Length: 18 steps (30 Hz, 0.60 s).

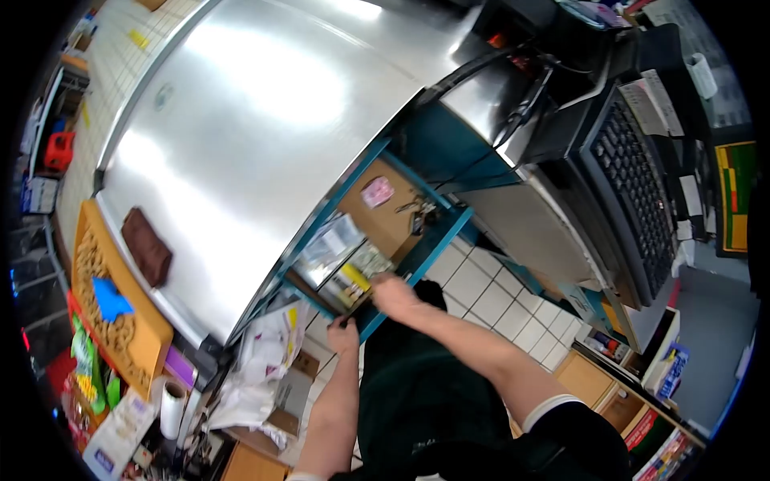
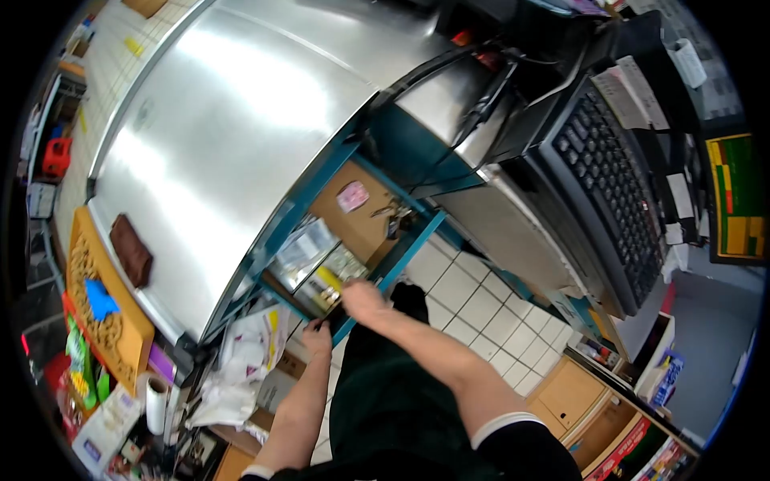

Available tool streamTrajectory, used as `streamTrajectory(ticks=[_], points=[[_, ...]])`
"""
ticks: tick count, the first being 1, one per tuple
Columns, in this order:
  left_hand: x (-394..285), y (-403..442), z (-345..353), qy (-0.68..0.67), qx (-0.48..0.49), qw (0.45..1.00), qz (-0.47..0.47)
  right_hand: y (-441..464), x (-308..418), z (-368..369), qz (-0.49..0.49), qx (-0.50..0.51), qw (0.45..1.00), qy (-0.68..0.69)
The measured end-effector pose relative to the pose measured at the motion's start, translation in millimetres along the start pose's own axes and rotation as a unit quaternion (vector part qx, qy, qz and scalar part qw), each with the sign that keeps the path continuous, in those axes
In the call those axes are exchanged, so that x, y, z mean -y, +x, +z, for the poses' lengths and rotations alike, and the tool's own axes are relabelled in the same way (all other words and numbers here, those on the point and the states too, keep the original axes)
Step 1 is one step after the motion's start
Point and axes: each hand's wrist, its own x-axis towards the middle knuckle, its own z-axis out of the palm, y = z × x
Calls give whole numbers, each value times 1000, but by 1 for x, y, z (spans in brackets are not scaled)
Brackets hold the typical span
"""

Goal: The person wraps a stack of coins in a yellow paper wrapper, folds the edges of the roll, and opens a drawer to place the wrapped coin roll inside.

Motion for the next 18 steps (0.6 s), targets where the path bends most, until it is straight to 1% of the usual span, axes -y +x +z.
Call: streamTrajectory(ticks=[1, 2, 3, 4, 6, 7, 9, 10, 12, 13, 15, 16, 18], points=[[4, 2, -3, -46, 22, 999, 3, -17, -3, -15, -36, -24, 999, 11], [-2, 2, -10, -70, 54, 995, -36, -32, -6, -31, -72, -51, 996, 21], [5, 7, -9, -107, 80, 988, -74, -46, -7, -48, -79, -77, 994, 21], [15, 12, -11, -122, 108, 983, -89, -62, -5, -63, -83, -100, 991, 23], [33, 18, -13, -94, 115, 987, -55, -91, -2, -85, -87, -194, 975, 69], [31, 12, -22, -95, 109, 988, -61, -105, -8, -88, -39, -170, 982, 78], [22, 5, -40, 6, 54, 998, -18, -136, -21, -85, 42, -110, 990, 71], [19, 1, -48, 4, 46, 999, -22, -153, -27, -78, 76, -76, 993, 56], [8, -5, -61, 85, -11, 988, 126, -184, -42, -62, 92, 43, 994, 30], [-19, -10, -79, 50, 37, 989, 137, -195, -44, -54, 86, 43, 995, 28], [-38, 6, -81, 74, 28, 961, 263, -215, -46, -42, 111, 95, 988, 57], [-59, 14, -85, 83, 34, 956, 280, -218, -46, -41, 108, 96, 988, 55], [-97, 36, -80, 98, 44, 942, 319, -219, -45, -43, 128, 38, 986, 98]])
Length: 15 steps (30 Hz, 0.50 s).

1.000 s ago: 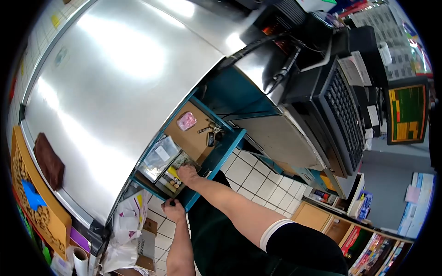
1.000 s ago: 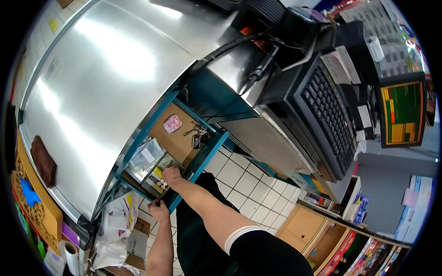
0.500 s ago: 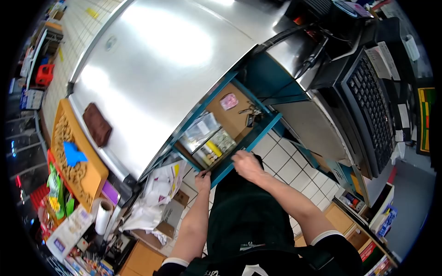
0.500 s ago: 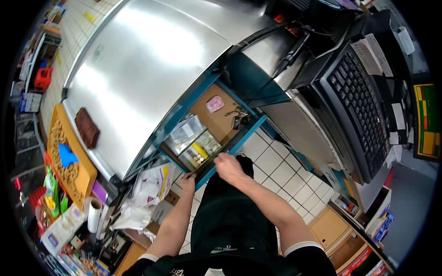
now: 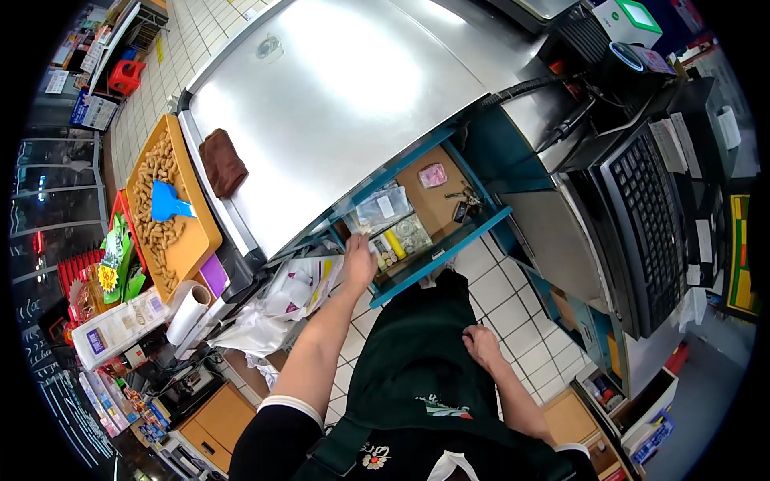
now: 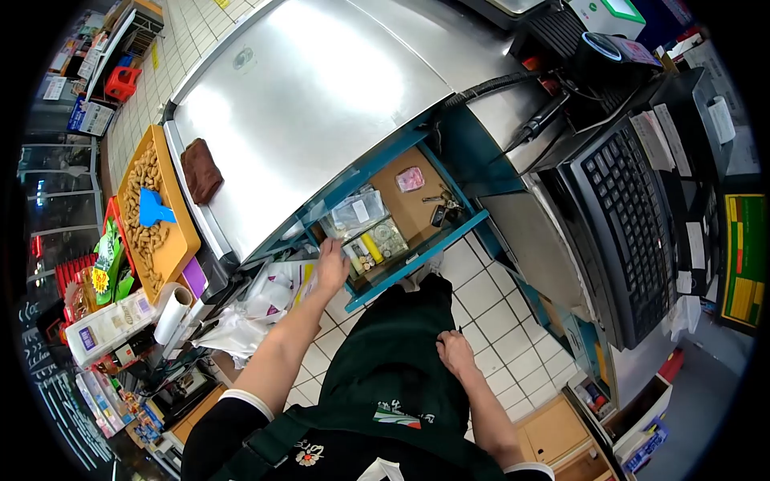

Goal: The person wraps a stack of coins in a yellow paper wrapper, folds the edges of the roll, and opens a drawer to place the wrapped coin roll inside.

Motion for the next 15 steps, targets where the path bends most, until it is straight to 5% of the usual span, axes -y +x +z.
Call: streamTrajectory(ticks=[4, 10, 15], points=[[-15, 69, 11, 64, 15, 996, 65, 5, 1, 1, 40, -18, 997, 56], [-26, 113, 10, 135, 203, 962, -120, -9, -8, -1, 125, -15, 987, 100], [-2, 95, 20, 95, 152, 979, -93, -24, -24, 13, 163, -46, 977, 131]])
